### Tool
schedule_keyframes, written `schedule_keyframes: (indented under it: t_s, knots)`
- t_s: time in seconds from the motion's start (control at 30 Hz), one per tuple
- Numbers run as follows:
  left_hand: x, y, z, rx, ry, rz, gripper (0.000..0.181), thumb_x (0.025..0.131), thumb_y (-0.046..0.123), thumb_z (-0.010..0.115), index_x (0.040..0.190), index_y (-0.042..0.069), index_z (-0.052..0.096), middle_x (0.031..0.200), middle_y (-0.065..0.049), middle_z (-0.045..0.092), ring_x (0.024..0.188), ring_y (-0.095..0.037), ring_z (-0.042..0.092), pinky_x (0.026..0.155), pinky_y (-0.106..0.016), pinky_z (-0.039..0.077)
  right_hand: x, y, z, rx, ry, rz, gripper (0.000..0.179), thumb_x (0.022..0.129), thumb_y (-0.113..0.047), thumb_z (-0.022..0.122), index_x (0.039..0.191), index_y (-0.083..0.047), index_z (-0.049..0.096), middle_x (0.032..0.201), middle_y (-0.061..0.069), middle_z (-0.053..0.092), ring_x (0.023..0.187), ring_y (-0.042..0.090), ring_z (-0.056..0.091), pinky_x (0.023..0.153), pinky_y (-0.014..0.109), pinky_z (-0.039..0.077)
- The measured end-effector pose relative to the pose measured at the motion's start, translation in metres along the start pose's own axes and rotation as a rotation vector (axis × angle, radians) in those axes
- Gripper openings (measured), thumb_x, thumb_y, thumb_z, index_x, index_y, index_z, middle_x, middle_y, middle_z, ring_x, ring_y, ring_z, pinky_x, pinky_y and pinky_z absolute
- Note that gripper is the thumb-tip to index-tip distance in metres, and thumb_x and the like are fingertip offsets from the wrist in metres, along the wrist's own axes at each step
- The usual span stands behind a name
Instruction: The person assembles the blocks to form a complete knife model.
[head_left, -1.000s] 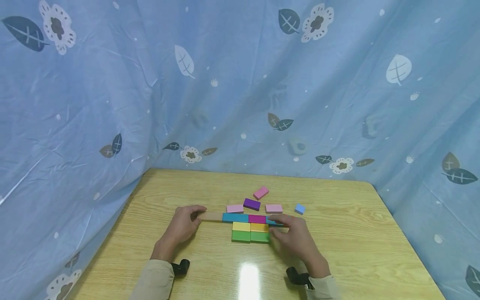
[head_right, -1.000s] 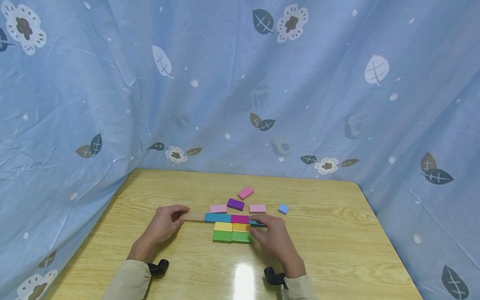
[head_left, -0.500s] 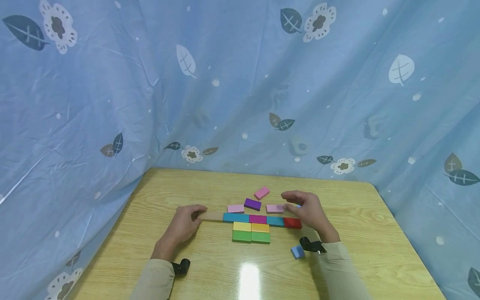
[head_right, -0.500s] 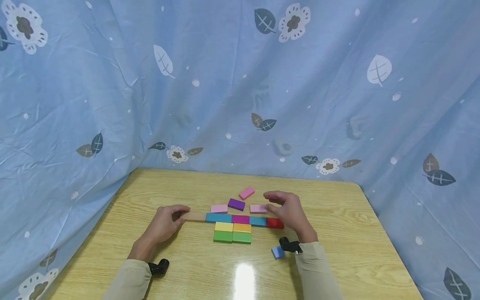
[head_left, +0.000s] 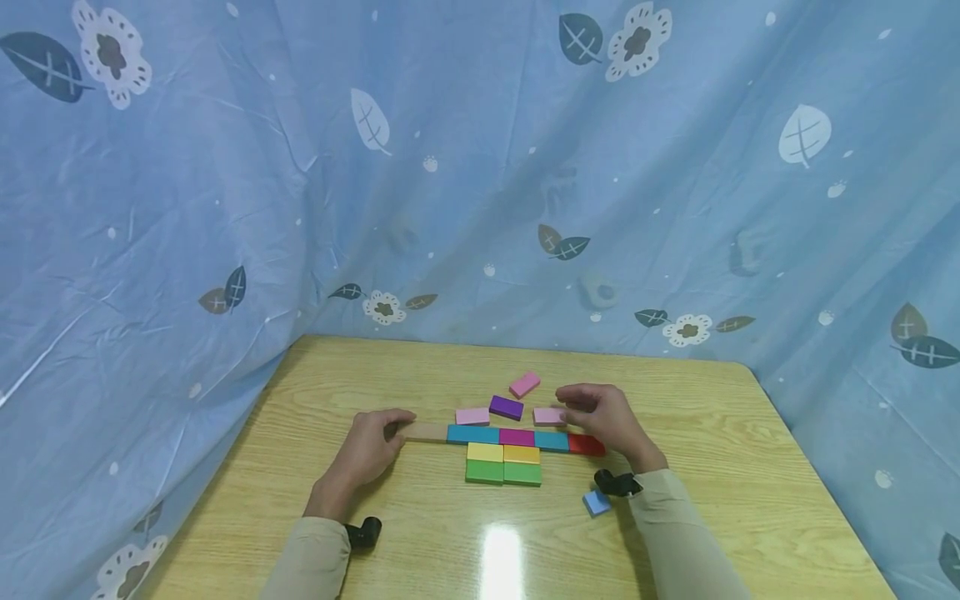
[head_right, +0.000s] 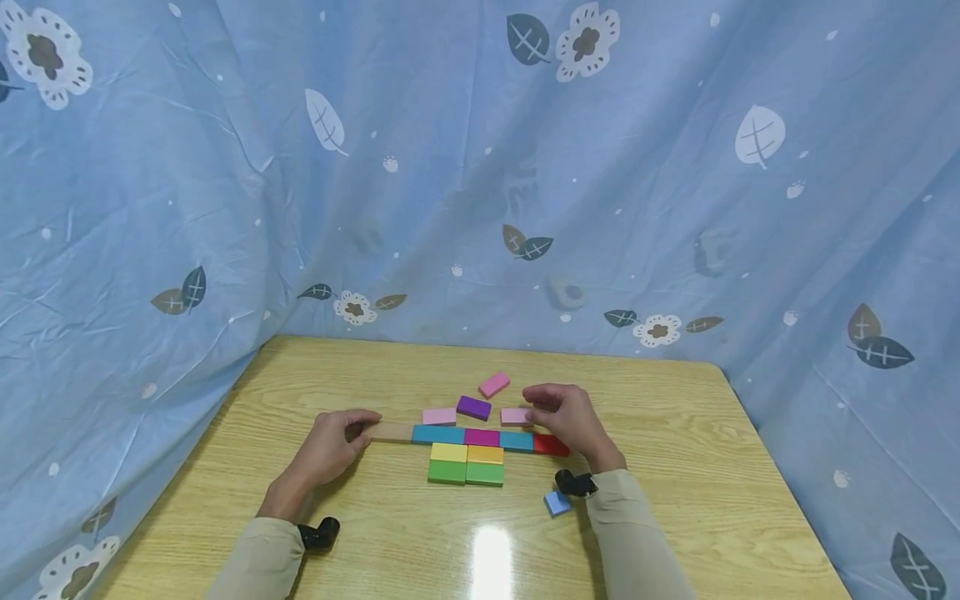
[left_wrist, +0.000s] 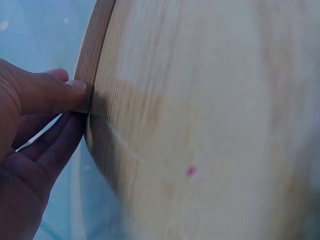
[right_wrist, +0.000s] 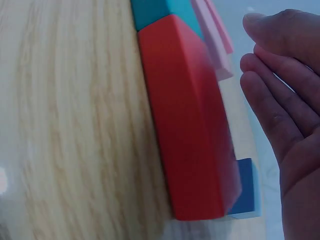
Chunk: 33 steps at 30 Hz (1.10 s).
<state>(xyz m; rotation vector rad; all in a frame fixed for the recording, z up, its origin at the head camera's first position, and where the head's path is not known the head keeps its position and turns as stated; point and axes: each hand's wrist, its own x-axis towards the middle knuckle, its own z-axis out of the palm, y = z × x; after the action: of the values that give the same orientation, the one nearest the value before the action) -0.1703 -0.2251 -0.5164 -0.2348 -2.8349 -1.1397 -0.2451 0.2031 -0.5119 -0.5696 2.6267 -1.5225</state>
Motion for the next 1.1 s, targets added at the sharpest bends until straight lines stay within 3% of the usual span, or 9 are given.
schedule_keyframes:
  t_s: [0.47, 0.83, 1.1]
  knots:
    - [0.001, -0.001, 0.001, -0.012, 0.001, -0.001, 0.037, 0.096, -0.008, 0.076, 0.129, 0.007, 0.080, 0.131, -0.013, 0.079, 0.131, -0.034, 0.072, 0.110, -0.050, 0.061, -0.001, 0.004, 0.005, -0.089, -0.033, 0.057, 0.037, 0.092, -0.002, 0.087, 0.128, -0.003, 0.080, 0.124, 0.013, 0.081, 0.114, 0.029, 0.080, 0.100, 0.042, 0.066]
    - [0.000, -0.002, 0.001, -0.014, -0.003, 0.002, 0.037, 0.096, -0.009, 0.075, 0.129, 0.007, 0.080, 0.131, -0.013, 0.079, 0.131, -0.034, 0.072, 0.109, -0.050, 0.062, -0.003, 0.006, 0.005, -0.116, -0.020, 0.045, 0.032, 0.093, -0.004, 0.086, 0.125, -0.005, 0.082, 0.121, 0.011, 0.082, 0.110, 0.027, 0.080, 0.097, 0.042, 0.067]
    - [-0.001, -0.001, 0.001, -0.019, -0.002, 0.004, 0.037, 0.096, -0.009, 0.075, 0.129, 0.007, 0.080, 0.131, -0.012, 0.079, 0.132, -0.035, 0.071, 0.110, -0.050, 0.061, -0.011, -0.001, 0.003, -0.115, 0.073, 0.050, 0.031, 0.096, -0.004, 0.083, 0.127, -0.006, 0.081, 0.123, 0.009, 0.082, 0.112, 0.026, 0.079, 0.096, 0.034, 0.067]
